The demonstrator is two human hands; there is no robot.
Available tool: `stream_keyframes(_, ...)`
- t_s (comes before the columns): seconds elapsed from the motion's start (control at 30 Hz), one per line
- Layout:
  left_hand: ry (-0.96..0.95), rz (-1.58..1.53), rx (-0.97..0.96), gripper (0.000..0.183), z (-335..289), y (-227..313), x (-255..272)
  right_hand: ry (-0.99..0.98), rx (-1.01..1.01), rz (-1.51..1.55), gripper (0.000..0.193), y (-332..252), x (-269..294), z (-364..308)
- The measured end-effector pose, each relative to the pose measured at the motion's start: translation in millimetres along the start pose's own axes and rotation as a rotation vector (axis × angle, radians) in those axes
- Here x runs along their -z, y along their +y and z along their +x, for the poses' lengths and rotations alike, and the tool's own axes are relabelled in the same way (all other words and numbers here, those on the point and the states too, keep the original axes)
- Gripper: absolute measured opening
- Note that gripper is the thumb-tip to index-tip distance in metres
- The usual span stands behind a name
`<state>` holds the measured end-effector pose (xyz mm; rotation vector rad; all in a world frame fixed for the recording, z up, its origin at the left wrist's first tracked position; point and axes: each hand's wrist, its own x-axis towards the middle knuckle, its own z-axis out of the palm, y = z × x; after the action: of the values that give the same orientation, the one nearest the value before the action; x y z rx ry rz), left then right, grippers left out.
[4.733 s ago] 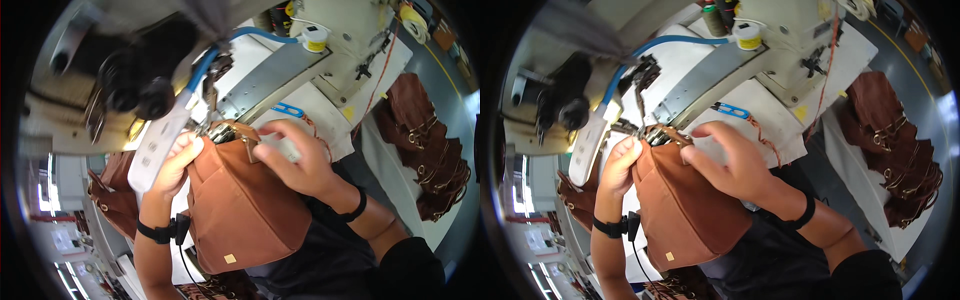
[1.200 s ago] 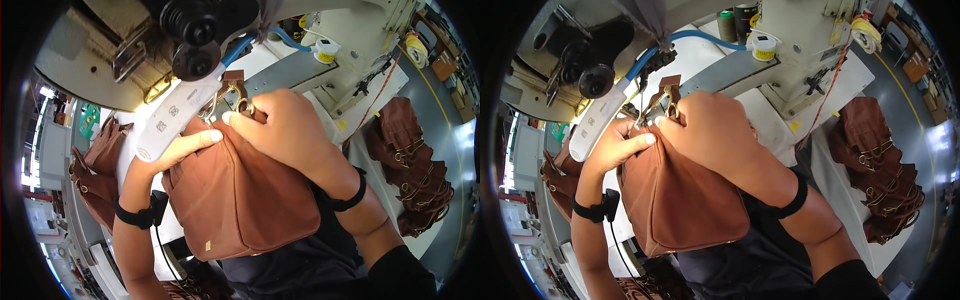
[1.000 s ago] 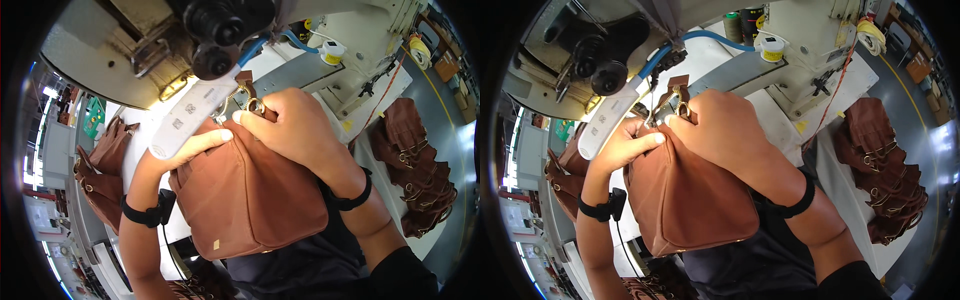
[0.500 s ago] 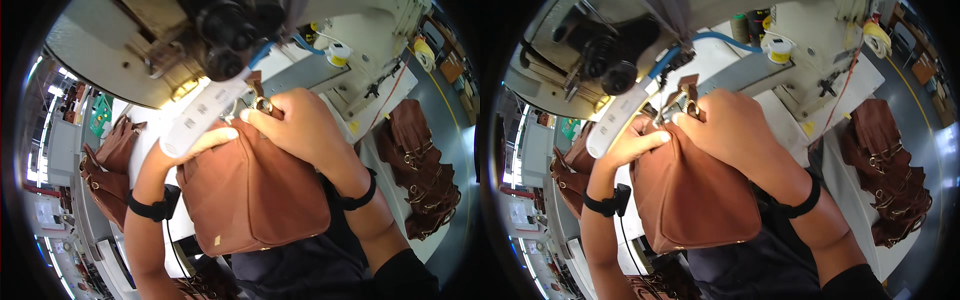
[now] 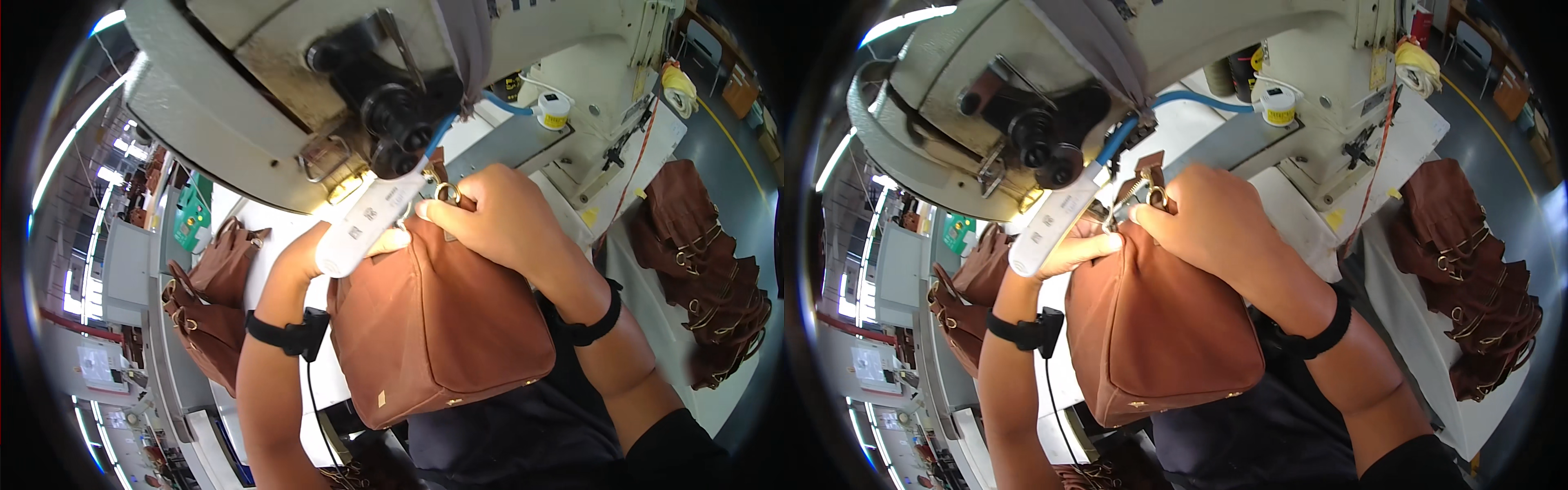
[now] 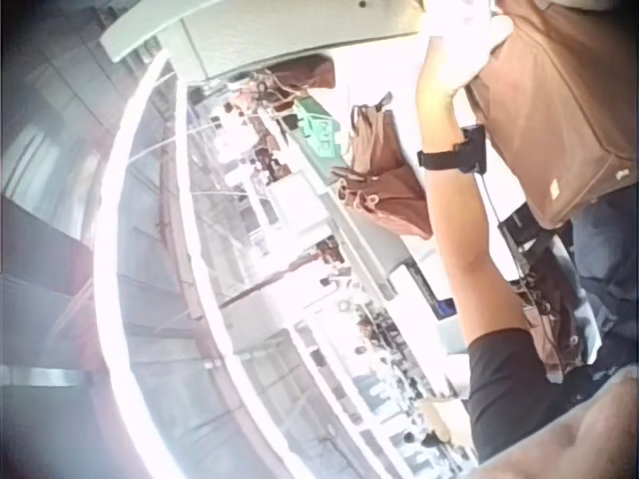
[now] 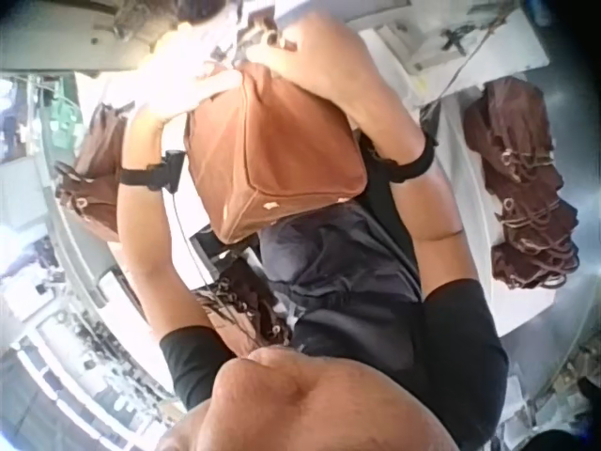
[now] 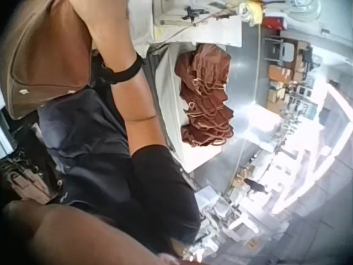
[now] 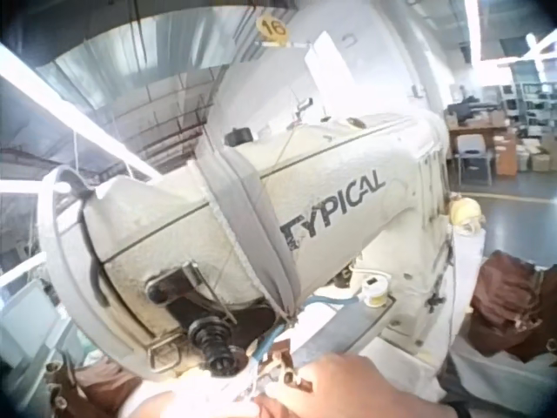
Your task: The person operates an industrial sewing machine to stitch a zipper onto a brown leather handbag. They guide the bag under the needle, align the zipper, and sew along the edge. After completing the seam, they cut the thread and inspect the finished product.
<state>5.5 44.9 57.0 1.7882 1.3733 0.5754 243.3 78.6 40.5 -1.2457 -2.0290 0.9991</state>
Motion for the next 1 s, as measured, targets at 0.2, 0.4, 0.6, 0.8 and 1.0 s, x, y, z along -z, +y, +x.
stream_keyframes(0.2, -0.035, -0.089, 0.174, 0.084, 1.9, -9.6, 1.6, -0.007, -0.015, 0.009, 0.048, 6.0, -2.7, 1.4)
stream_keyframes(0.4, 0.038, 0.114, -0.015, 0.058, -3.5, -6.2, 1.5, -0.02, 0.033, 0.038, 0.047, 5.8, -3.1, -0.5)
stream_keyframes(0.6, 0.132, 0.218, -0.016, 0.042, -3.5, 11.7, -6.0, 0.034, 0.052, 0.028, 0.049, 12.0, -8.0, -1.4)
stream_keyframes(0.8, 0.176, 0.126, 0.061, 0.036, -7.7, 10.4, -9.1, 0.04, 0.047, 0.01, 0.051, 12.5, -8.1, 2.0)
stream_keyframes(1.0, 0.158, 0.403, 0.112, 0.038, -12.5, 10.9, 2.9, 0.035, 0.04, 0.129, 0.051, 14.4, -13.5, -6.9)
